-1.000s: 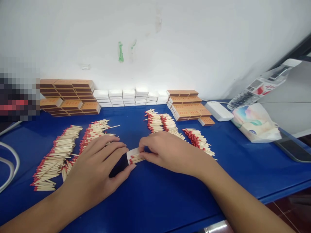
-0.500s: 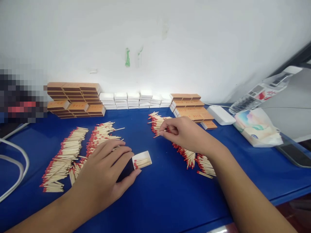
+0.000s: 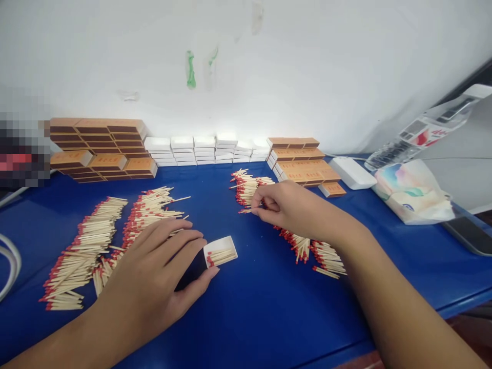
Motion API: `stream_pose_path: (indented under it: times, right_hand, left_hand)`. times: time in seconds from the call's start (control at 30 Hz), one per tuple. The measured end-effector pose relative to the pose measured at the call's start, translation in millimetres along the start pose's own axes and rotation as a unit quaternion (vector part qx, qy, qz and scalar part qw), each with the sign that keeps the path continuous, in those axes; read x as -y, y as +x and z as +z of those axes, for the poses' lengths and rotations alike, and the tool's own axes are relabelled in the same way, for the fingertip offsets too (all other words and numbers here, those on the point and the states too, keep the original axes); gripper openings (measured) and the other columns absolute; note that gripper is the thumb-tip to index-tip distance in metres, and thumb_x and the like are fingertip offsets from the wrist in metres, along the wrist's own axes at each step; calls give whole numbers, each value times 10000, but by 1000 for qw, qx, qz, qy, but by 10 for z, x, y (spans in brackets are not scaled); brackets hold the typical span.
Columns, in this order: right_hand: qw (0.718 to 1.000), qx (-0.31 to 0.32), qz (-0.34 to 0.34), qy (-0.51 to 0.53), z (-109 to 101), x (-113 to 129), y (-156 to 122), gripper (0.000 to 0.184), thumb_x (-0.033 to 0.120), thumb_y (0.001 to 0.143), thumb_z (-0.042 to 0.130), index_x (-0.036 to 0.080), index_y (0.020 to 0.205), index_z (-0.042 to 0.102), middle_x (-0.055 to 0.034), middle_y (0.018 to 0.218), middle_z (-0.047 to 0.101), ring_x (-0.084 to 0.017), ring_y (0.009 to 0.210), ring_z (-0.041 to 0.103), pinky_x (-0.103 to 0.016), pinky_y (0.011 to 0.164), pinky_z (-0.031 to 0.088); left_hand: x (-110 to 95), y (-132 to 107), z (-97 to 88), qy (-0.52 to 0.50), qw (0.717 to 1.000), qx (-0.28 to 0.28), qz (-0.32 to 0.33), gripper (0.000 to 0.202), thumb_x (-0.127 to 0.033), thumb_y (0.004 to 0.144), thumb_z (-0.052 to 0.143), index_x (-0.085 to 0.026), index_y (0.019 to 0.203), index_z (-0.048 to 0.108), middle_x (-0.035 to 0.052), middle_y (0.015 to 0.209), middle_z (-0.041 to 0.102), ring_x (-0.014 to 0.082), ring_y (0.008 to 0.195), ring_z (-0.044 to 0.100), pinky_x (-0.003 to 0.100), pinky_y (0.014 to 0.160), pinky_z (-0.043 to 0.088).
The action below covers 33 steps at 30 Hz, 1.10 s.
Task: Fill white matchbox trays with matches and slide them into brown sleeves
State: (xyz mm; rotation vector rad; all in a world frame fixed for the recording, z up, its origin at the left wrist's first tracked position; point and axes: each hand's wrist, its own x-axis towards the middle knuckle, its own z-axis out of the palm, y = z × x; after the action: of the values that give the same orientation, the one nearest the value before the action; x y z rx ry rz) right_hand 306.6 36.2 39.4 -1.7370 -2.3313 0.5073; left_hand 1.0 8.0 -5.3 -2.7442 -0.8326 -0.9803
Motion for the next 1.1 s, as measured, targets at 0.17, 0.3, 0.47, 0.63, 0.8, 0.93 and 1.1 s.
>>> stream_pose_path:
  times: [0.17,0.3,0.47,0.63,0.8,0.93,1.1]
  right_hand:
    - [999,32,6,-10,-41,-5,-31,171,374,994,649,259,907,742,62,594,493,-136,540,425,-286,542,302]
    - [999,36,2,-18,-29,-19,-13,171,382,1000,653,264,919,746,53,616,520,-141,555,437,-289,562,303]
    - [1000,25,12,-12,-11,2,11,194,429,1014,651,274,973,760,47,629,533,-149,549,437,-295,563,301]
    - [999,40,19,-8,-21,56,27,250,425,1044,605,258,941,760,34,632,548,-155,556,457,-299,565,310]
    - [1000,21,-16,7,4,208,-37,312,509,1089,599,263,967,747,54,614,524,-146,544,454,-290,556,315]
    - [997,6,-68,23,114,474,-129,194,407,1095,644,270,1005,748,52,673,596,-139,597,520,-281,593,336]
    - [989,59,-122,58,248,675,-168,182,343,1129,615,249,1024,731,12,923,761,-149,811,670,-274,718,414]
  left_hand:
    - [-7,-1,13,0,1000,1,-2,207,-296,1052,675,-117,1004,767,103,980,789,334,1069,743,540,1038,612]
    - [-14,6,15,4,1000,-3,0,209,-297,1061,660,-123,1009,763,98,974,789,330,1063,743,535,1040,608]
    - [-15,-1,12,1,1000,0,0,193,-289,1060,660,-128,1017,759,90,979,791,335,1050,739,543,994,611]
    - [-9,5,18,1,1000,1,3,204,-295,1057,664,-125,996,759,98,977,784,332,1049,734,539,999,613]
    - [-3,21,10,6,1000,-7,-5,193,-287,1055,662,-127,1008,760,95,970,789,332,1044,740,537,988,618]
    - [1,25,14,9,1000,-7,-15,180,-290,1048,677,-131,1028,758,94,995,799,339,1065,745,534,994,616]
    - [1,30,23,4,1000,-13,-15,151,-278,1043,694,-139,1024,751,88,1016,806,333,1075,747,519,1014,614]
